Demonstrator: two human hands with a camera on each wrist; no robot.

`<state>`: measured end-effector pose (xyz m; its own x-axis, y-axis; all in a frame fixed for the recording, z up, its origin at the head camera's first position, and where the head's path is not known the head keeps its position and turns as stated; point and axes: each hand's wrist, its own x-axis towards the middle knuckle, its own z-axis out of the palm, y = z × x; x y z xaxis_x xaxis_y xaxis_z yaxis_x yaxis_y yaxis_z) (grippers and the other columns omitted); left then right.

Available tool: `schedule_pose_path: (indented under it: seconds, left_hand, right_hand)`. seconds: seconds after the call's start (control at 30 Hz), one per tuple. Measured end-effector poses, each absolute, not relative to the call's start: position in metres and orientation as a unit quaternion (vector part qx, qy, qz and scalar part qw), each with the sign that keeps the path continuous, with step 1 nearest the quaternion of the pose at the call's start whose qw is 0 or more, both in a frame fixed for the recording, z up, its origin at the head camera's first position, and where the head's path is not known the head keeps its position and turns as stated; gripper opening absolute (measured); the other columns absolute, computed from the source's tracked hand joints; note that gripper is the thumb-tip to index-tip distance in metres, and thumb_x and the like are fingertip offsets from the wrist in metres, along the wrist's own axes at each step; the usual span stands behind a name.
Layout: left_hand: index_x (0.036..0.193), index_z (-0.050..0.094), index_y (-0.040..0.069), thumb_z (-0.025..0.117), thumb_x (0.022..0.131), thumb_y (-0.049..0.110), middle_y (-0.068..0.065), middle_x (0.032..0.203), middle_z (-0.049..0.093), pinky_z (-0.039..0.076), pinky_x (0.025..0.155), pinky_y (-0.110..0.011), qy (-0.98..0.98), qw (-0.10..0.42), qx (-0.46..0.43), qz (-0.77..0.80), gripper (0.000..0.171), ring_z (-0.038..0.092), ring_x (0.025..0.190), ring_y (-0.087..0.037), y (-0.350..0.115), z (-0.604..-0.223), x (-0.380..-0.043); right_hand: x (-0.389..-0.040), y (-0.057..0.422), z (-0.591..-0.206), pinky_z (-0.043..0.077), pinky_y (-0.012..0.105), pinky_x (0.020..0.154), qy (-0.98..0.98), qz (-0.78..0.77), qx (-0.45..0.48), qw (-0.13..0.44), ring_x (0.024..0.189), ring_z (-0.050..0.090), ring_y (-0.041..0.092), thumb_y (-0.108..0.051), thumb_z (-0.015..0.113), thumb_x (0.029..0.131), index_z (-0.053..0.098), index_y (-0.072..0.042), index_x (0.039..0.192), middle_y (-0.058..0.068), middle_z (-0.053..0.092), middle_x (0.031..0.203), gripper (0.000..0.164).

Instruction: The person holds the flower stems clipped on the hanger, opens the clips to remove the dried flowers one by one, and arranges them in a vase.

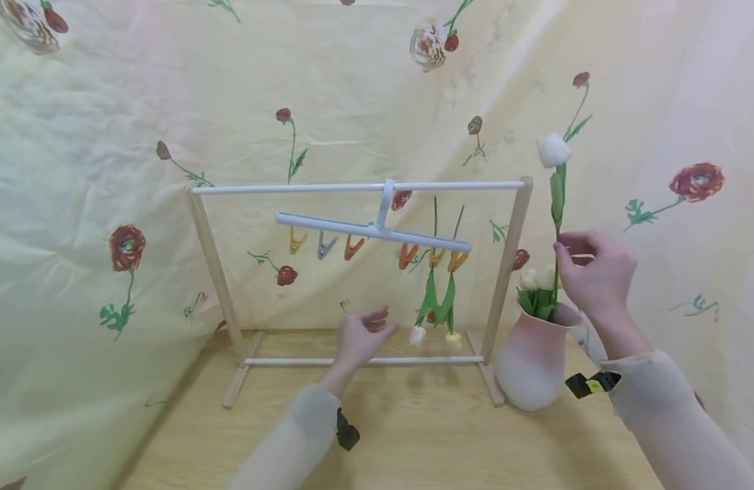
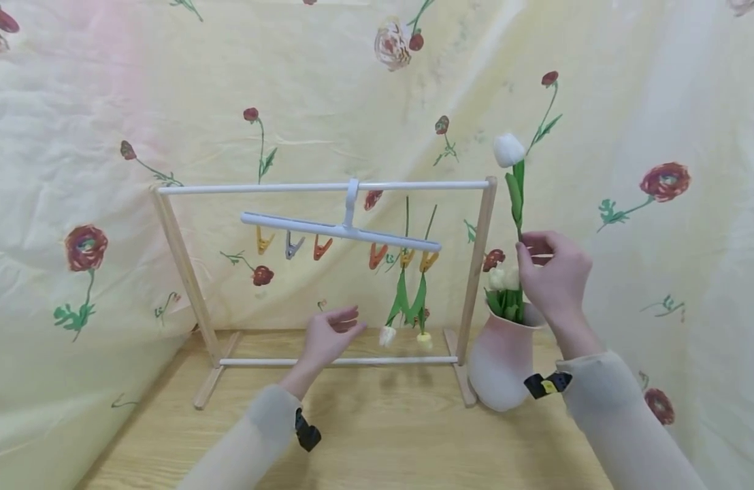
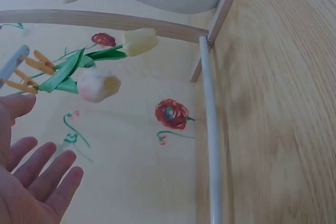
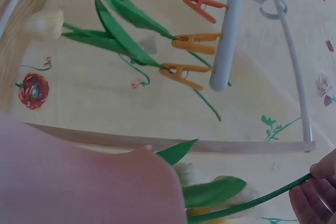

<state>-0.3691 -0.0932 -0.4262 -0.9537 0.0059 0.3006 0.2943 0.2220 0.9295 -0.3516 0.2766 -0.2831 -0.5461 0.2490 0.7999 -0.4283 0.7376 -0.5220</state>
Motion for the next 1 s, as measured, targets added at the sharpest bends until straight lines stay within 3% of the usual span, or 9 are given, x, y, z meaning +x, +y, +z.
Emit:
schedule_pose_path:
  seconds: [0.17, 0.57, 1.0]
  left_hand:
    - [0.127, 0.077, 0.011, 0.088, 0.088, 0.026, -0.014, 0.127, 0.078, 0.064, 0.093, -0.040, -0.776, 0.121, -0.102, -0.611, 0.043, 0.077, 0.112, -0.035, -0.085, -0.429, -0.376]
    - [0.131, 0.075, 0.015, 0.087, 0.088, 0.036, -0.011, 0.127, 0.078, 0.064, 0.091, -0.037, -0.781, 0.093, -0.077, -0.612, 0.050, 0.077, 0.110, -0.026, -0.064, -0.431, -0.383]
    - [0.130, 0.076, 0.017, 0.087, 0.089, 0.036, -0.008, 0.126, 0.079, 0.065, 0.090, -0.036, -0.791, 0.090, -0.088, -0.598, 0.046, 0.078, 0.108, -0.024, -0.049, -0.432, -0.387]
  right_hand:
    - [-0.353, 0.281, -0.292, 0.042, -0.005, 0.072, -0.809, 0.355, 0.062, 0.465, 0.077, 0.051, -0.029, -0.012, 0.071, 0.098, 0.077, 0.003, 0.113, 0.026, 0.079, 0.105, 0.022]
    - [-0.351, 0.293, -0.314, 0.039, -0.006, 0.069, -0.830, 0.341, 0.043, 0.439, 0.074, 0.046, -0.032, -0.011, 0.071, 0.097, 0.076, 0.004, 0.112, 0.029, 0.078, 0.105, 0.021]
    - [-0.346, 0.301, -0.332, 0.039, -0.006, 0.069, -0.844, 0.329, 0.040, 0.421, 0.076, 0.046, -0.030, -0.013, 0.070, 0.098, 0.075, 0.003, 0.113, 0.028, 0.078, 0.106, 0.023]
